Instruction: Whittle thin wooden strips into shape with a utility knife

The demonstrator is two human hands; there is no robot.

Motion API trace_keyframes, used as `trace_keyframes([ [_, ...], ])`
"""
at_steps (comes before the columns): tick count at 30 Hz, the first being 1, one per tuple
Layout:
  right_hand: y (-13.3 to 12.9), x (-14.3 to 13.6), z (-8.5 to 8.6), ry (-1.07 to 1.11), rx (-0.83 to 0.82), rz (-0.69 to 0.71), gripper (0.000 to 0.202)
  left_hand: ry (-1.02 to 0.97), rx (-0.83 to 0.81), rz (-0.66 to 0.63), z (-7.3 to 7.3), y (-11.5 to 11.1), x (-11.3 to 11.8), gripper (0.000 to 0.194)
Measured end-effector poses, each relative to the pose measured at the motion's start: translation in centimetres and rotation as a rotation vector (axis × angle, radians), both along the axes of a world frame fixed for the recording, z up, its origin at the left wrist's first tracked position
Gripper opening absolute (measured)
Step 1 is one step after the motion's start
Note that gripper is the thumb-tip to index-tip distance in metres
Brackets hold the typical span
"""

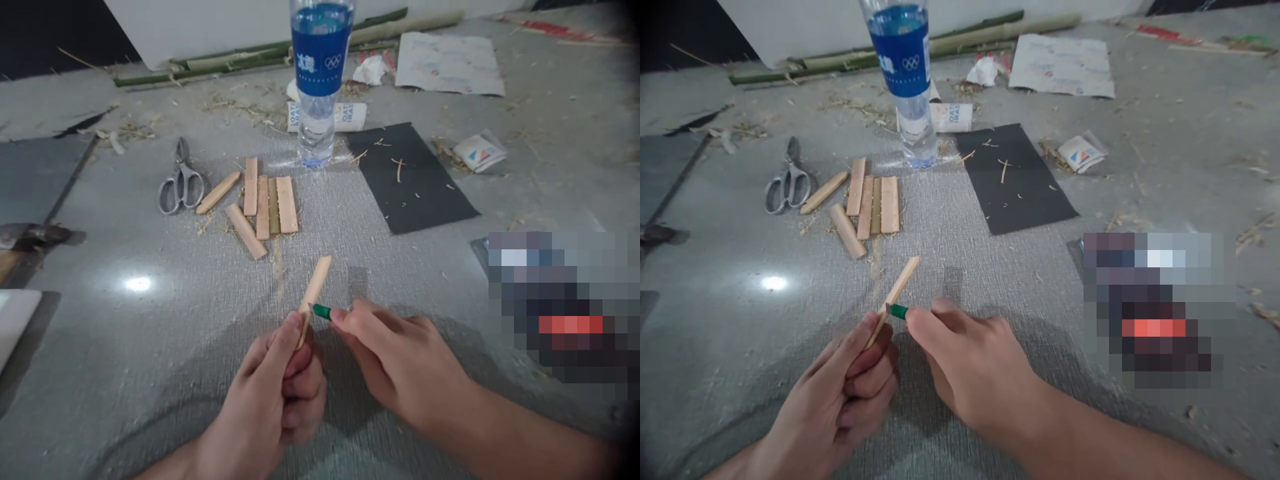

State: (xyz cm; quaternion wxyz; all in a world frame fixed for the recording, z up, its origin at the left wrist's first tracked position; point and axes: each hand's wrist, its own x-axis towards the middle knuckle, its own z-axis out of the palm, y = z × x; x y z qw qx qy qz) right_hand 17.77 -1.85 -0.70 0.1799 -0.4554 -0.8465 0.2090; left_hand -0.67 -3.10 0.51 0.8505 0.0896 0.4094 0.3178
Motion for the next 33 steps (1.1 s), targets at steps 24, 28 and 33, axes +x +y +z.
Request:
trace_keyframes([
  [24, -0.3, -0.2, 0.5, 0.243, 0.047, 0.0, 0.009, -0.01, 0.19, 0.011, 0.8, -0.2, 0.2, 0.053],
  [28, -0.2, 0.0, 0.4, 0.172, 0.075, 0.0, 0.005, -0.035, 0.152, -0.047, 1.0, -0.1, -0.1, 0.052],
  [33, -0.3, -0.2, 0.2, 0.154, 0.046, -0.008, 0.009, -0.128, 0.069, -0.02, 0.9, 0.1, -0.5, 0.049],
])
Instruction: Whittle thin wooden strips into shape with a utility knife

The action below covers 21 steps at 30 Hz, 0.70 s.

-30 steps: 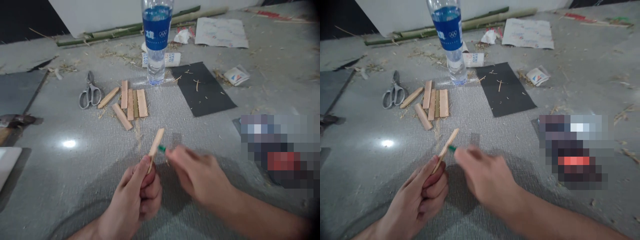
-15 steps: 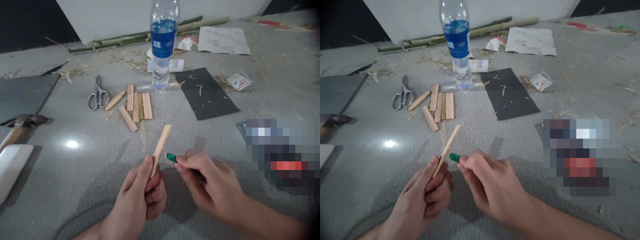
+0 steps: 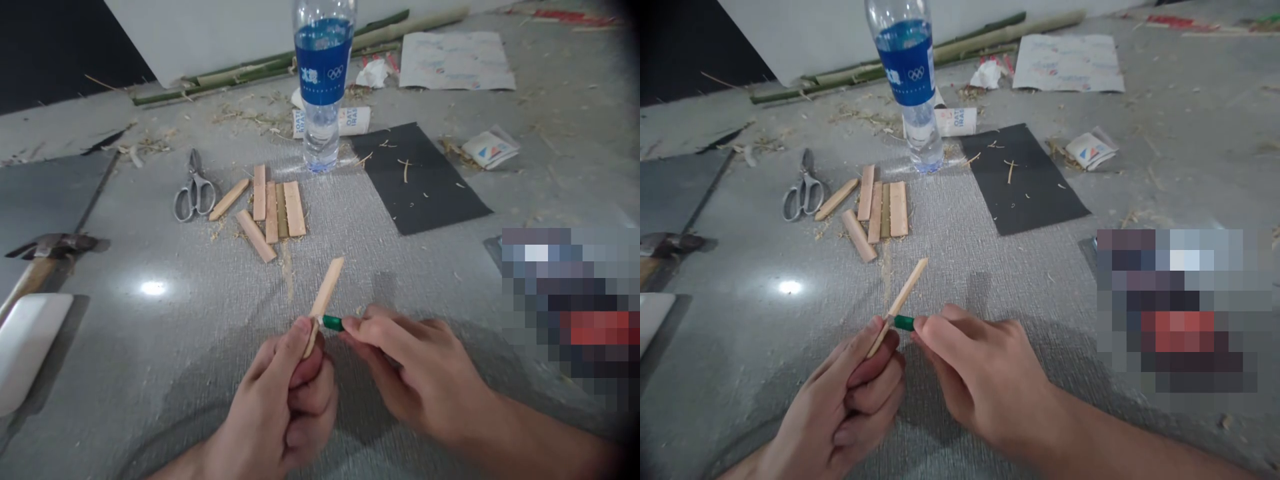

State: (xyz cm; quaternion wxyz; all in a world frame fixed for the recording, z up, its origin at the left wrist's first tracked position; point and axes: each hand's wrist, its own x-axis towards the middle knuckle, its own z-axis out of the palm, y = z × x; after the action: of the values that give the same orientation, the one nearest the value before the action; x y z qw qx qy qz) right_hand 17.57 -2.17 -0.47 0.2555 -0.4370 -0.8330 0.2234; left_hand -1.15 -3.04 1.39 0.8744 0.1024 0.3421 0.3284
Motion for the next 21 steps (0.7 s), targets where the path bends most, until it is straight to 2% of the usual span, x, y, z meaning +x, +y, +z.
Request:
trace_keyframes([
  [2, 0.5, 0.2, -0.2, -0.016, -0.003, -0.005, 0.011, -0.013, -0.035, 0.018, 0.1, -0.3, 0.0, 0.048],
  [4, 1.5, 0.7, -0.3, -0.033, -0.026, -0.082, 0.012, 0.02, -0.05, 0.001, 0.3, -0.9, 0.1, 0.048],
  [6, 2.7, 1.4, -0.2, -0.032, -0.026, -0.319, 0.012, 0.08, 0.008, -0.033, 0.6, -1.6, 0.3, 0.051],
  [7, 3.2, 1.7, -0.1, -0.041, -0.032, -0.385, 0.013, 0.078, 0.069, -0.025, 0.7, -1.8, 0.4, 0.056],
  [9, 3.8, 2.0, 0.2, -0.023, -0.025, -0.42, 0.012, 0.05, 0.05, 0.033, 0.8, -1.9, 0.5, 0.056],
  [13, 3.2, 1.8, 0.8, 0.043, 0.066, -0.512, 0.01, 0.011, 0.023, 0.032, 0.4, -1.1, 0.5, 0.051],
  [15, 2.1, 1.4, 0.9, 0.064, 0.087, -0.464, 0.007, 0.034, 0.028, 0.05, 0.0, -0.7, 0.5, 0.052],
  [19, 0.2, 0.6, 1.0, 0.101, 0.049, -0.155, 0.007, 0.072, 0.04, 0.053, -0.4, -0.5, 0.5, 0.053],
  [21, -0.2, 0.2, 0.9, 0.121, 0.022, -0.08, 0.007, 0.073, 0.051, 0.038, -0.5, -0.7, 0.6, 0.054],
])
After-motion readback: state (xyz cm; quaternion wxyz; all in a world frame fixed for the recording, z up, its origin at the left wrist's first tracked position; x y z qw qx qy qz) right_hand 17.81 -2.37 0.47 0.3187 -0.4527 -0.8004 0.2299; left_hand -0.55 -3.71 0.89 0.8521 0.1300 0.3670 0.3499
